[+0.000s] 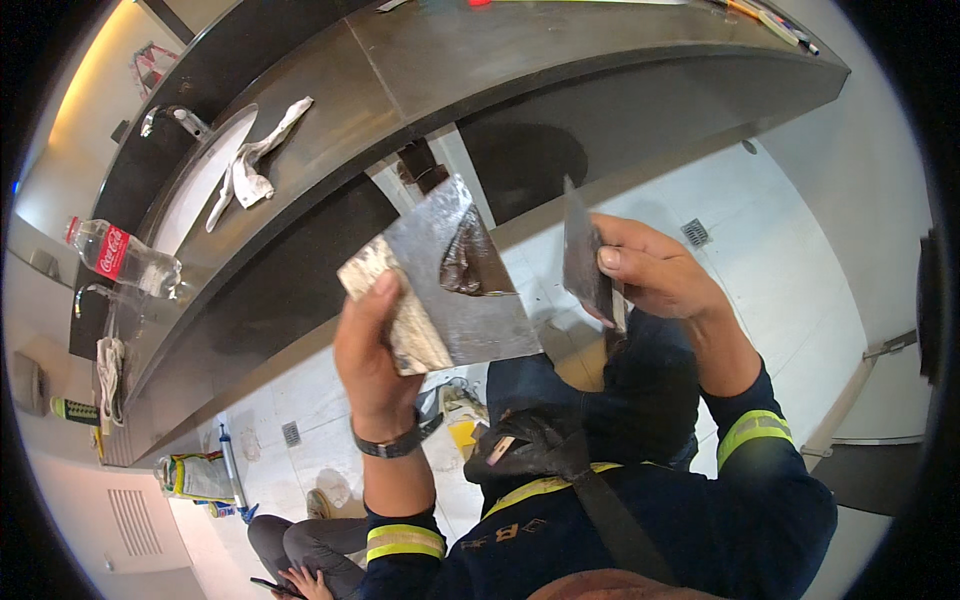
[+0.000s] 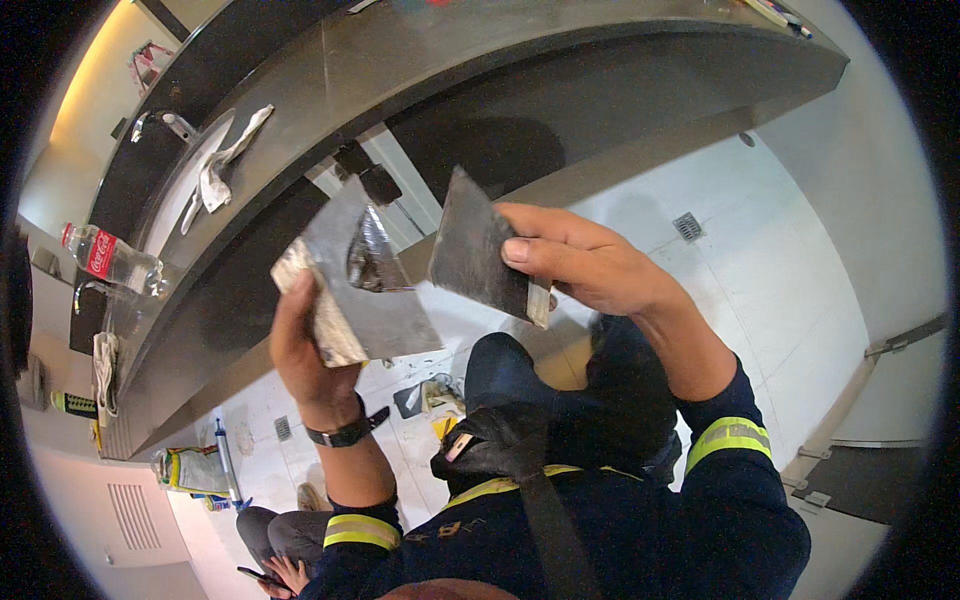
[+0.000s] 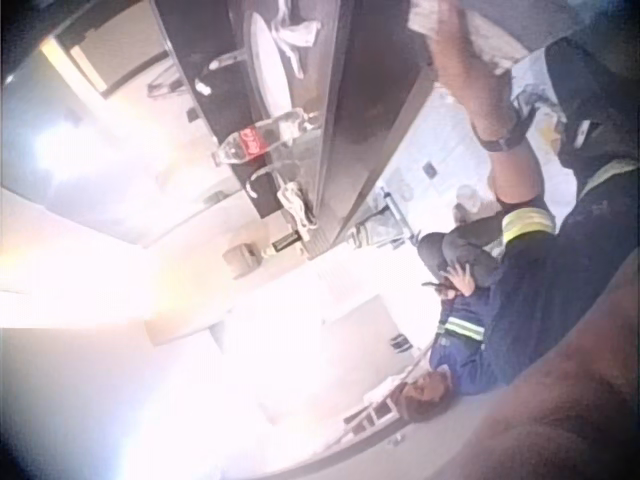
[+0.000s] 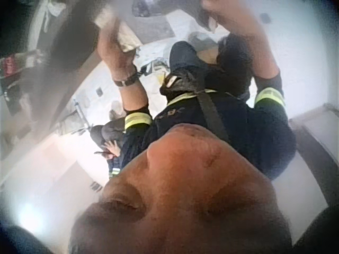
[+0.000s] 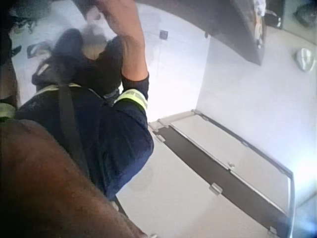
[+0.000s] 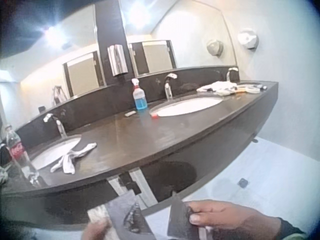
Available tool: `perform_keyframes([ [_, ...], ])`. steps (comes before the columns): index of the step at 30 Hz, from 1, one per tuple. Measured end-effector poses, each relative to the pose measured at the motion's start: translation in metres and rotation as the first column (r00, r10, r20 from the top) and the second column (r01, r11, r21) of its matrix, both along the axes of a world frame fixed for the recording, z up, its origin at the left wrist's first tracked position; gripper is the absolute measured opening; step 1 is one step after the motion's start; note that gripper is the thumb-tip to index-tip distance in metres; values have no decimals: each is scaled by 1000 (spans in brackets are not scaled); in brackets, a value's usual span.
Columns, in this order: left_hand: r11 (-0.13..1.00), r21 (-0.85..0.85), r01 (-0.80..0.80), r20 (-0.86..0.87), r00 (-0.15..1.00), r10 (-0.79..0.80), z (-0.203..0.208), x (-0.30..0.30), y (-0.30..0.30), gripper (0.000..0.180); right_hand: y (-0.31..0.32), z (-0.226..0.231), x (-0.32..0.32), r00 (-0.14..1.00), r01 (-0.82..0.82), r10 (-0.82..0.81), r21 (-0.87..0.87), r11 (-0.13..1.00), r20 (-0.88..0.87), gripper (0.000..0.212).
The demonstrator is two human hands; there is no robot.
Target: The person uses a metal scraper to remove adhesive residue from the edge of a bathroom countertop. They repeatedly scrape the same area, occasionally lifting the scraper to inspect the removed material and the surface.
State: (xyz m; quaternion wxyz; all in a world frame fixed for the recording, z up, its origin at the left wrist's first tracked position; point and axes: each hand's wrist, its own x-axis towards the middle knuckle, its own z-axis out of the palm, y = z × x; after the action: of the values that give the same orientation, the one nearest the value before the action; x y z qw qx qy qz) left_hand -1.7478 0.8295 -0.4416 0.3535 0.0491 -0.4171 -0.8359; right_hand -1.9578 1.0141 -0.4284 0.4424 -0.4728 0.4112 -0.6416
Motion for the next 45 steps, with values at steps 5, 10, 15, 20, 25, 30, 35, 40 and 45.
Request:
perform_keyframes([
  [5,974,220,51,41,997,-61,-16,-32,34,37,-21,-21,-6,984,-178,178,-22,984,11,56],
  [10,997,37,-71,194,979,62,-17,-27,32,38,-34,-44,-15,992,-130,130,36,991,1,48],
  [15,994,-35,-106,53,993,108,-9,-3,18,37,-29,-57,-41,917,149,-80,151,977,-391,35],
  [20,907,-327,-266,264,896,358,-2,11,4,34,3,14,-41,666,263,-195,-18,965,-720,26],
  [25,944,-244,-221,369,879,301,10,5,4,31,-10,39,-31,407,221,-462,-406,887,-788,29],
  [30,947,-262,-184,428,857,286,13,4,7,30,-13,64,-23,371,-5,-182,-198,980,-911,32],
  [35,945,-287,-155,470,837,280,17,7,10,29,-28,57,-27,225,-48,-116,-130,990,-967,37],
  [40,946,-311,-97,530,808,257,19,13,9,30,-25,67,-17,2,-25,-82,-82,996,-997,48],
  [45,911,-410,-41,596,745,302,11,17,6,31,-12,48,2,1,119,-101,-100,988,-995,62],
])
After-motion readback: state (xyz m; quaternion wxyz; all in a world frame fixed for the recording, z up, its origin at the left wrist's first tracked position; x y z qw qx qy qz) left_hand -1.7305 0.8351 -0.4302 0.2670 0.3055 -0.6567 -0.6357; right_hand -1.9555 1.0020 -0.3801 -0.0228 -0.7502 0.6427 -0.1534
